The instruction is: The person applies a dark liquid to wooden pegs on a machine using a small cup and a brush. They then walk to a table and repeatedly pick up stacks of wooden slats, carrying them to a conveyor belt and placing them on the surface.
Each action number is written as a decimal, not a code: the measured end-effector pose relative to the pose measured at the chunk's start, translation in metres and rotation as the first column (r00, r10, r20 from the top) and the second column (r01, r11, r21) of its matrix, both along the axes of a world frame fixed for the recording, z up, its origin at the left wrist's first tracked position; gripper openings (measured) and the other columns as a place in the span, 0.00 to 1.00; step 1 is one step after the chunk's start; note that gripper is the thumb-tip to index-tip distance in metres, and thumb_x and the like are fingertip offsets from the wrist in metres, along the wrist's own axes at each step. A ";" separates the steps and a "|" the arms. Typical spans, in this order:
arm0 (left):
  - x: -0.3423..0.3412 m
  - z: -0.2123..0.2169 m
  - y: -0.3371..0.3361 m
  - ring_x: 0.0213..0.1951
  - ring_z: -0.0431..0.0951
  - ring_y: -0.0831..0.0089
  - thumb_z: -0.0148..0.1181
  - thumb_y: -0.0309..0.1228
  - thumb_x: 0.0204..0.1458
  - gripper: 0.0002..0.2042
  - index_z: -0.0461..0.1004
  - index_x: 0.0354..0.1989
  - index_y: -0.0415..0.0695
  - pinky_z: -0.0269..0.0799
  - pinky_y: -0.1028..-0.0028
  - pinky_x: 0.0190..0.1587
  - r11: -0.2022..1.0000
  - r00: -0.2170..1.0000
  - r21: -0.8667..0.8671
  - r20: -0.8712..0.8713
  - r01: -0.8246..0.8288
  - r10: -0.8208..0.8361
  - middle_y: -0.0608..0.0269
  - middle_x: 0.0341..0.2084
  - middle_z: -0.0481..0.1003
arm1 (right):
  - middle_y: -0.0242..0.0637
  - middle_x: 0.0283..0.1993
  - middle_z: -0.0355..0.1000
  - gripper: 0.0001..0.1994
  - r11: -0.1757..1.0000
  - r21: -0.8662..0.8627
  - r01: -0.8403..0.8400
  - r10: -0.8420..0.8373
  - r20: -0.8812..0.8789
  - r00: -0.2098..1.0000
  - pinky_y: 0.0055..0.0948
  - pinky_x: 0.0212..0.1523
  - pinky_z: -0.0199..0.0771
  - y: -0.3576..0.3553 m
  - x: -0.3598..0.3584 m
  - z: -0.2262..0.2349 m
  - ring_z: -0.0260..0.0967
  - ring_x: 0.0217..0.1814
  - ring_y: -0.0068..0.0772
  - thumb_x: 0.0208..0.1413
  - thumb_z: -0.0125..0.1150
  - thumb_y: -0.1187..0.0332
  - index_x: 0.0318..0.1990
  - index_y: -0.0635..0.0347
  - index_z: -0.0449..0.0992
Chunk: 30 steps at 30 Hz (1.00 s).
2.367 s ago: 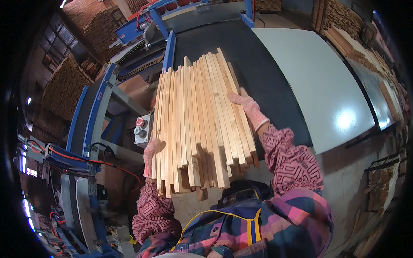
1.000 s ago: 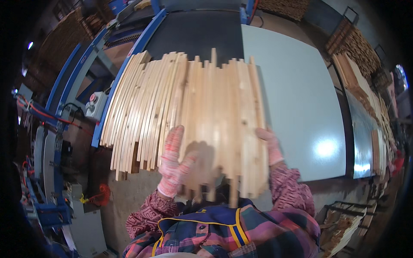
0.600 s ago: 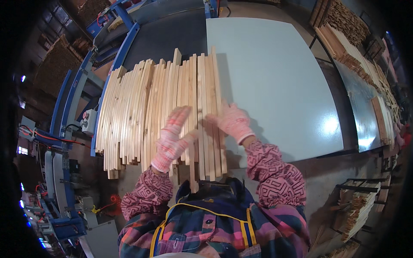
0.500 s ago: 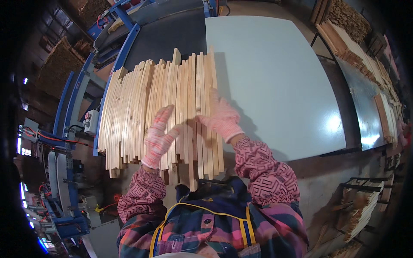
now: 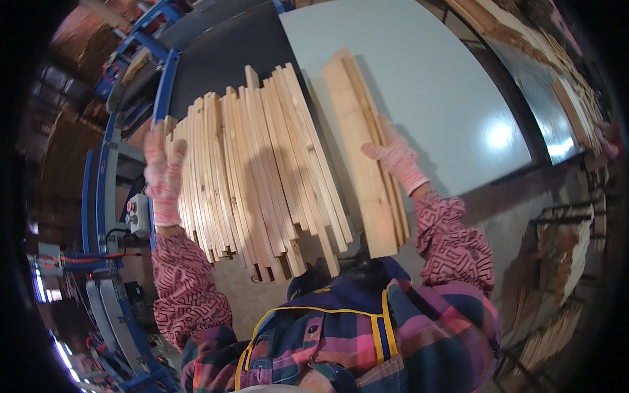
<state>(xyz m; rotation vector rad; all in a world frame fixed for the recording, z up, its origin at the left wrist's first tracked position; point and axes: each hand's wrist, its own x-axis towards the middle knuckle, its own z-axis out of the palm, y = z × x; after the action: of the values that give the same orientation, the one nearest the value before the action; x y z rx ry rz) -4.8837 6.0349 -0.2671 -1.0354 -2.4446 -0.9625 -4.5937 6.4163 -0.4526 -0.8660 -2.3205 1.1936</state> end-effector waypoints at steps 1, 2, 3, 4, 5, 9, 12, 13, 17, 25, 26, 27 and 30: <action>-0.007 0.006 0.010 0.74 0.53 0.49 0.59 0.53 0.60 0.37 0.60 0.72 0.45 0.48 0.57 0.75 0.998 0.997 -0.052 -0.061 -0.048 0.045 0.49 0.71 0.59 | 0.55 0.70 0.64 0.53 0.998 0.010 0.054 -0.055 0.116 0.992 0.40 0.66 0.66 0.001 0.015 0.017 0.65 0.70 0.53 0.48 0.74 0.48 0.78 0.44 0.47; -0.018 -0.002 0.021 0.74 0.51 0.48 0.57 0.55 0.60 0.38 0.58 0.73 0.45 0.46 0.57 0.75 0.996 0.989 -0.069 -0.138 -0.057 0.047 0.49 0.72 0.58 | 0.54 0.70 0.64 0.53 0.995 0.022 0.101 -0.103 0.227 0.968 0.40 0.65 0.67 0.001 0.030 0.041 0.66 0.69 0.53 0.48 0.74 0.48 0.78 0.43 0.47; -0.030 -0.011 0.023 0.75 0.49 0.47 0.55 0.56 0.61 0.39 0.56 0.74 0.45 0.44 0.57 0.75 0.991 0.972 -0.087 -0.225 -0.097 0.076 0.49 0.72 0.57 | 0.54 0.70 0.64 0.52 0.993 0.029 0.114 -0.117 0.326 0.938 0.41 0.65 0.68 0.000 0.034 0.058 0.66 0.68 0.53 0.49 0.73 0.48 0.78 0.42 0.46; -0.054 -0.030 0.012 0.75 0.46 0.46 0.53 0.59 0.60 0.41 0.52 0.75 0.46 0.43 0.56 0.76 0.974 0.951 -0.140 -0.280 -0.177 0.133 0.48 0.73 0.55 | 0.53 0.69 0.65 0.52 0.992 0.097 0.076 -0.111 0.429 0.897 0.43 0.64 0.69 -0.009 0.031 0.081 0.67 0.67 0.54 0.50 0.71 0.48 0.78 0.40 0.44; -0.094 -0.087 -0.007 0.75 0.46 0.46 0.53 0.60 0.60 0.42 0.51 0.76 0.48 0.42 0.52 0.75 0.929 0.902 -0.193 -0.363 -0.317 0.232 0.46 0.73 0.54 | 0.53 0.68 0.66 0.51 0.986 0.167 0.019 -0.105 0.521 0.847 0.44 0.63 0.70 -0.019 0.021 0.102 0.68 0.66 0.54 0.51 0.68 0.47 0.78 0.39 0.43; -0.065 -0.158 0.063 0.73 0.51 0.49 0.41 0.65 0.60 0.41 0.53 0.74 0.48 0.40 0.48 0.74 0.724 0.962 -0.641 -0.086 -0.253 0.261 0.49 0.73 0.55 | 0.54 0.63 0.69 0.48 0.950 0.313 0.017 -0.259 0.754 0.604 0.49 0.62 0.71 -0.039 0.023 0.118 0.70 0.62 0.57 0.55 0.60 0.47 0.79 0.38 0.37; -0.078 -0.154 0.063 0.73 0.51 0.48 0.41 0.64 0.61 0.41 0.53 0.74 0.47 0.41 0.47 0.73 0.761 0.967 -0.601 -0.089 -0.245 0.240 0.50 0.72 0.56 | 0.52 0.64 0.69 0.48 0.947 0.321 -0.018 -0.238 0.737 0.632 0.50 0.61 0.72 -0.031 0.016 0.105 0.71 0.61 0.58 0.55 0.58 0.45 0.78 0.42 0.38; -0.079 -0.158 0.056 0.73 0.52 0.47 0.42 0.63 0.61 0.39 0.54 0.74 0.47 0.43 0.48 0.73 0.832 0.977 -0.522 -0.012 -0.186 0.211 0.49 0.71 0.57 | 0.52 0.64 0.69 0.48 0.954 0.298 -0.015 -0.222 0.743 0.631 0.50 0.61 0.71 -0.035 0.010 0.107 0.70 0.62 0.59 0.55 0.58 0.45 0.78 0.43 0.39; -0.075 -0.173 0.000 0.69 0.58 0.46 0.50 0.58 0.60 0.37 0.60 0.71 0.45 0.52 0.53 0.71 0.870 0.959 -0.408 -0.069 -0.278 0.274 0.46 0.66 0.65 | 0.51 0.66 0.69 0.45 0.966 0.256 -0.023 -0.125 0.548 0.827 0.48 0.63 0.69 -0.035 -0.007 0.080 0.70 0.62 0.60 0.55 0.61 0.54 0.78 0.40 0.43; -0.088 -0.156 -0.177 0.45 0.79 0.53 0.61 0.57 0.52 0.24 0.79 0.42 0.48 0.74 0.56 0.47 0.469 0.478 -0.129 -0.407 -0.874 0.778 0.53 0.41 0.80 | 0.50 0.69 0.66 0.41 0.936 0.345 0.069 -0.263 0.555 0.789 0.45 0.62 0.71 0.009 -0.022 0.012 0.69 0.62 0.62 0.57 0.60 0.59 0.77 0.42 0.49; -0.097 -0.169 -0.178 0.44 0.80 0.50 0.61 0.56 0.52 0.23 0.80 0.39 0.48 0.75 0.55 0.46 0.384 0.445 -0.272 -0.219 -0.882 0.868 0.51 0.38 0.81 | 0.51 0.69 0.65 0.41 0.886 0.463 0.004 -0.222 0.416 0.882 0.46 0.62 0.70 0.033 -0.011 -0.021 0.69 0.62 0.62 0.57 0.60 0.59 0.77 0.43 0.49; -0.109 -0.186 -0.214 0.43 0.80 0.47 0.60 0.56 0.53 0.23 0.80 0.38 0.45 0.74 0.52 0.47 0.443 0.484 -0.194 -0.332 -0.875 0.810 0.48 0.38 0.80 | 0.51 0.69 0.65 0.41 0.832 0.553 -0.045 -0.128 0.269 0.954 0.46 0.63 0.69 0.051 0.001 -0.057 0.69 0.63 0.61 0.56 0.60 0.58 0.77 0.44 0.49; -0.102 -0.219 -0.253 0.47 0.77 0.45 0.56 0.55 0.55 0.24 0.78 0.47 0.48 0.72 0.52 0.51 0.531 0.573 -0.234 -0.183 -0.815 0.799 0.45 0.41 0.78 | 0.51 0.69 0.64 0.41 0.882 0.468 -0.059 -0.164 0.422 0.892 0.46 0.64 0.67 0.032 -0.014 -0.027 0.67 0.64 0.60 0.56 0.60 0.55 0.76 0.48 0.50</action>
<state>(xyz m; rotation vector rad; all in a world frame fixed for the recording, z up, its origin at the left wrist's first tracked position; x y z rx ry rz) -4.9855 5.7818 -0.4858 0.1227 -2.5965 -0.2315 -4.6074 6.4478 -0.4795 -1.0938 -2.7515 0.3727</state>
